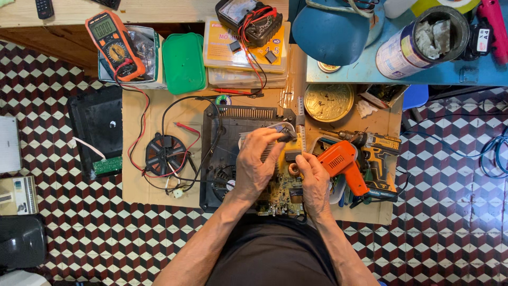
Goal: The person works on a circuit board, using a heat gun to apply heat to a component and then using pliers to remove it. They handle the board and components throughout the clip.
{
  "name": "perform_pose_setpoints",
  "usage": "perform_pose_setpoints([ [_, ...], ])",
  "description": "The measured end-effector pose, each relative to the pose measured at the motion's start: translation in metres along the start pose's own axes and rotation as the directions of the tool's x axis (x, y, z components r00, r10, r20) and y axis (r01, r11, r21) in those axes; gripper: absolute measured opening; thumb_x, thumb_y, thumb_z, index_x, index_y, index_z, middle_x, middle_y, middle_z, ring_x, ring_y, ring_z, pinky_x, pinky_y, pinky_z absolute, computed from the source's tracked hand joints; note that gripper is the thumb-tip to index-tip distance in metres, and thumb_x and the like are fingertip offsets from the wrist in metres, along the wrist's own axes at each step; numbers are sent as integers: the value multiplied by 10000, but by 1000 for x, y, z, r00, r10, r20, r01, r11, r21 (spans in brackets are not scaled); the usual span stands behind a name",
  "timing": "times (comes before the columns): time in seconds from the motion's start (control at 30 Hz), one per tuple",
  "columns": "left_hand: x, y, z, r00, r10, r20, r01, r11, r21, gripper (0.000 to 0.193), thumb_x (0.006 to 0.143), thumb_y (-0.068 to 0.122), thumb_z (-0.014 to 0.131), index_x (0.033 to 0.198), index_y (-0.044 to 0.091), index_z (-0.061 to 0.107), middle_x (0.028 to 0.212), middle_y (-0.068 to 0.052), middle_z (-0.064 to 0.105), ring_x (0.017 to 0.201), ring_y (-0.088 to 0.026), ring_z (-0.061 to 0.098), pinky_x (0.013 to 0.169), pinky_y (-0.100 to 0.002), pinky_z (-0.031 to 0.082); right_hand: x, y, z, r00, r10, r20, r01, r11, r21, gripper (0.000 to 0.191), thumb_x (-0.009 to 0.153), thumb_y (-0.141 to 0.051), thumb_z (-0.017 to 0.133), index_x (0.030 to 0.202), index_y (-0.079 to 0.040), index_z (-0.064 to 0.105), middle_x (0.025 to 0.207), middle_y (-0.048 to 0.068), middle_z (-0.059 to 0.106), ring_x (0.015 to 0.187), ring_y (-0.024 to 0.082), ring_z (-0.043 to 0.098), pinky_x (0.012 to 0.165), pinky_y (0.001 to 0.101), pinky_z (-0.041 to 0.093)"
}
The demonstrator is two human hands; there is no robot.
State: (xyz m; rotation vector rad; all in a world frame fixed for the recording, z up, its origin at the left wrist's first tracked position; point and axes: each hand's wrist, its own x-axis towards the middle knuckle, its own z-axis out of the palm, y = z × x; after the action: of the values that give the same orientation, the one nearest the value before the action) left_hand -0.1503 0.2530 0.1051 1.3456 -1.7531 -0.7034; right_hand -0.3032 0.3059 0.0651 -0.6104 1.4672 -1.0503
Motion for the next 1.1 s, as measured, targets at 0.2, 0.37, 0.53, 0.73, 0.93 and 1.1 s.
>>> perform_pose_setpoints([
  [0.2, 4, -8, -14, 930, -339, -145, 306, 929, -209, 308, 1041, 276, 632, 1236, 38, 644, 1144, -88, 680, 1062, -192, 667, 945, -329, 545, -4, -6, 2, 999, -37, 20, 37, 999, -19, 379, 1021, -301, 564, 1201, 4, 701, 956, 29, 713, 853, 70, 608, 762, 224, 494],
  [0.37, 2, -15, -21, 879, -444, -175, 378, 871, -313, 352, 1038, 311, 617, 1243, 26, 630, 1136, -80, 680, 1059, -161, 668, 922, -309, 545, -4, -7, 2, 997, -69, 31, 70, 997, -23, 373, 1024, -293, 559, 1198, 5, 699, 986, 28, 722, 894, 72, 620, 814, 221, 497],
  [0.53, -5, -21, -22, 855, -494, -157, 407, 827, -389, 347, 1045, 299, 608, 1252, 21, 619, 1115, -84, 685, 1033, -142, 660, 889, -284, 546, -3, -1, -1, 1000, -8, 14, 7, 997, 76, 377, 1014, -288, 562, 1208, 9, 692, 992, 29, 717, 888, 82, 631, 804, 238, 509],
  [0.73, -6, -35, -14, 806, -579, -123, 442, 727, -526, 328, 1037, 279, 623, 1212, 2, 610, 1057, -78, 720, 982, -119, 657, 856, -256, 518, 5, 9, -7, 999, -34, 11, 32, 984, 173, 367, 1027, -277, 567, 1205, 23, 682, 1013, 29, 706, 906, 75, 628, 829, 228, 512],
  [0.93, -1, -49, -12, 754, -652, -84, 437, 593, -676, 283, 994, 212, 665, 1134, -20, 581, 1069, -157, 752, 1007, -179, 716, 936, -302, 573, 13, 12, -15, 1000, -24, -6, 25, 967, 254, 350, 1028, -268, 589, 1205, 23, 670, 1006, 20, 682, 898, 74, 612, 826, 233, 505],
  [1.1, 10, -53, -8, 742, -669, -52, 409, 513, -754, 314, 987, 203, 634, 1195, -3, 520, 1111, -168, 725, 1021, -217, 721, 941, -358, 599, 18, 9, -17, 1000, -7, 0, 7, 960, 278, 356, 1018, -277, 589, 1202, 19, 664, 1005, 17, 686, 899, 73, 620, 825, 233, 513],
])
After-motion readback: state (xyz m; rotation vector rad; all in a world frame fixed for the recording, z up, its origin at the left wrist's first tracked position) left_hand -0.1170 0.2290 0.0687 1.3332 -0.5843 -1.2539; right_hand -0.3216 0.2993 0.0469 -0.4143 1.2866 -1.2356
